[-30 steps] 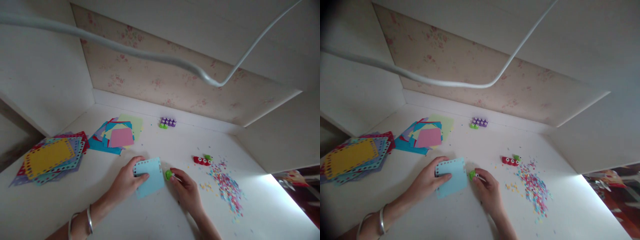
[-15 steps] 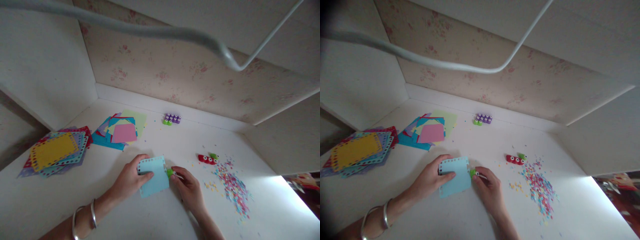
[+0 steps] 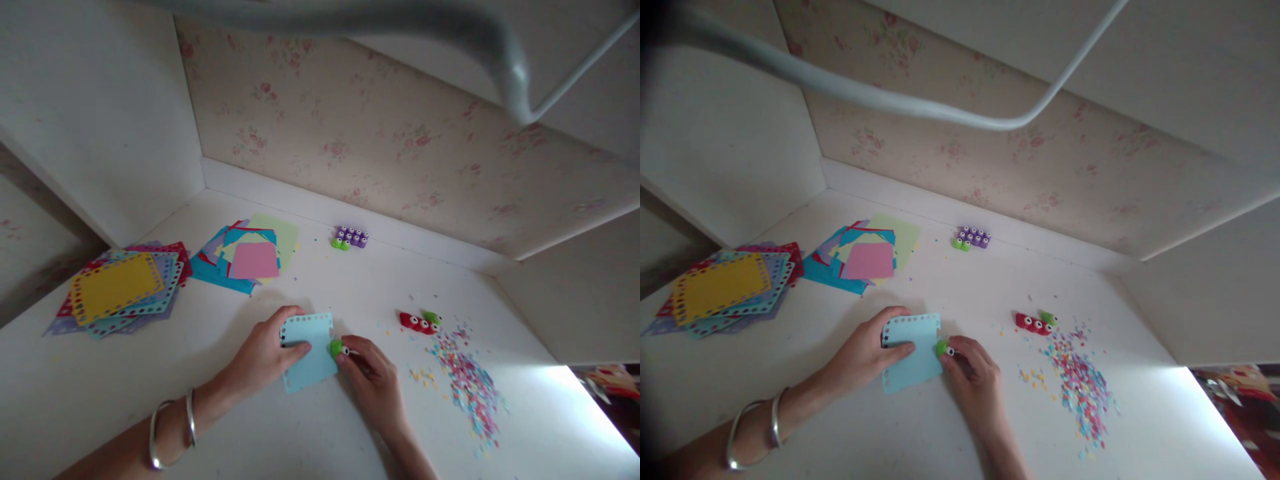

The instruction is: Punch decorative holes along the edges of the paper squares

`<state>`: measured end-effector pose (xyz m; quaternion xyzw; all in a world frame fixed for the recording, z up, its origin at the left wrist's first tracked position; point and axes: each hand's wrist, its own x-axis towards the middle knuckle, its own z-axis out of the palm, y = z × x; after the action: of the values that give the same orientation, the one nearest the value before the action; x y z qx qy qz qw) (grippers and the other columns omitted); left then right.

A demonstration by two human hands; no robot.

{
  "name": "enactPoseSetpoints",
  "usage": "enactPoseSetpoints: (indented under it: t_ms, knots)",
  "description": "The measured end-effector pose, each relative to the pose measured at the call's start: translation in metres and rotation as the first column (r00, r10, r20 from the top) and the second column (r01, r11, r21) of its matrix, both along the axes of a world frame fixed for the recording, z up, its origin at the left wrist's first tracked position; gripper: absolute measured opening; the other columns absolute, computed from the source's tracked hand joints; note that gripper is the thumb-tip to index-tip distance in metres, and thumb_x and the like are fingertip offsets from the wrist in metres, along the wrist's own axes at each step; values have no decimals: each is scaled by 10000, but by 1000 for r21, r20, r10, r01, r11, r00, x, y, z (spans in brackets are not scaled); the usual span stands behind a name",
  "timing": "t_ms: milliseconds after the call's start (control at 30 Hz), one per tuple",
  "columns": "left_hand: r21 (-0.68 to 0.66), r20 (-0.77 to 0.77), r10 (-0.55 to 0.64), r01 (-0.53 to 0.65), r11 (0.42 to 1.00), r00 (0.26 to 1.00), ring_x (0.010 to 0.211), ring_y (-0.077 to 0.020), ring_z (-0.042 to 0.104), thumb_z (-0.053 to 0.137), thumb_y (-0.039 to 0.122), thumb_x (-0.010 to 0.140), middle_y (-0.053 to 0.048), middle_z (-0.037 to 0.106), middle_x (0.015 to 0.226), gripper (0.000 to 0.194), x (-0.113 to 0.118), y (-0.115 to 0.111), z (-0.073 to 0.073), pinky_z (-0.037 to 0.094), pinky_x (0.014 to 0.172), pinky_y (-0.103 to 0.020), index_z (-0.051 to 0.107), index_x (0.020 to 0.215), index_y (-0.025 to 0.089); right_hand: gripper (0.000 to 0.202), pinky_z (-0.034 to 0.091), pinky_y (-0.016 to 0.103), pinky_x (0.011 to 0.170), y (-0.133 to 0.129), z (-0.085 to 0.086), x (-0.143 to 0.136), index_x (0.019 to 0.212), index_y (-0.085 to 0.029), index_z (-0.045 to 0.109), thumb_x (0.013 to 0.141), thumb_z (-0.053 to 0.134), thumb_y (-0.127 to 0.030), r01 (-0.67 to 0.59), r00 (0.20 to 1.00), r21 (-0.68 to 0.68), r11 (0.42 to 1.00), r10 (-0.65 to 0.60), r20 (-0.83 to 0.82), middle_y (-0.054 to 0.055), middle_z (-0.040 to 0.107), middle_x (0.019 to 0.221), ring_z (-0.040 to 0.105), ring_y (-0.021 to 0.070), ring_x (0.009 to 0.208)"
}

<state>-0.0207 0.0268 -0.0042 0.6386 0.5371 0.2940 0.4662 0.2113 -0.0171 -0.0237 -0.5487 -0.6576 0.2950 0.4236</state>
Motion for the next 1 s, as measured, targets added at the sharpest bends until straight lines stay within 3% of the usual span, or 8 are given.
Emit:
enactPoseSetpoints:
  t_ms: [133,233,333,500,600,700,1000]
  knots:
    - [49,-29,-17,18,999,999,754,-194,668,677,311,810,-8,707,900,435,3,-5,-3,508,668,-288,540,1214,227,158,632,326,785,-1,1,-4,1035,-229,708,895,652,-274,-38,990,61,997,30,138,87,708,1079,701,208,955]
    - [185,-68,-44,56,981,997,947,-236,679,659,249,830,-48,696,1073,446,7,-10,-8,542,821,-359,517,1253,243,205,625,354,835,-3,2,-5,1083,-239,699,880,672,-258,-50,972,123,991,19,235,83,709,1114,699,218,995]
    - [346,-122,-46,86,934,991,1170,-251,589,669,198,829,-87,591,1277,495,10,-17,-12,497,992,-416,489,1288,243,247,614,373,873,-6,4,-2,1114,-250,696,878,663,-186,-94,954,217,972,26,299,78,711,1139,691,222,1031]
    - [489,-328,-23,190,851,945,1355,-323,392,717,267,816,-108,436,1460,460,6,-25,-8,378,1109,-508,570,1251,233,367,610,399,886,-10,4,2,1174,-264,676,880,598,-60,-208,924,279,937,95,370,64,727,1123,679,230,1078]
    - [478,-417,-68,282,832,906,1397,-357,328,706,340,829,-88,437,1491,409,1,-25,-7,277,1139,-580,611,1214,241,409,618,409,879,-10,0,4,1219,-274,658,881,591,-53,-236,906,274,932,109,408,62,724,1150,679,237,1092]
    - [426,-435,-141,341,838,889,1366,-322,394,672,358,858,-78,518,1432,371,0,-23,-8,238,1158,-560,615,1208,246,444,629,396,871,-10,-4,6,1251,-286,646,879,594,-49,-232,899,273,934,98,427,56,714,1184,689,234,1081]
    - [392,-427,-156,337,856,891,1346,-310,422,672,366,855,-69,561,1385,372,2,-22,-10,227,1163,-557,613,1205,254,509,648,398,831,-12,-1,8,1276,-312,635,846,628,-39,-242,896,284,928,101,432,41,707,1209,703,253,1061]
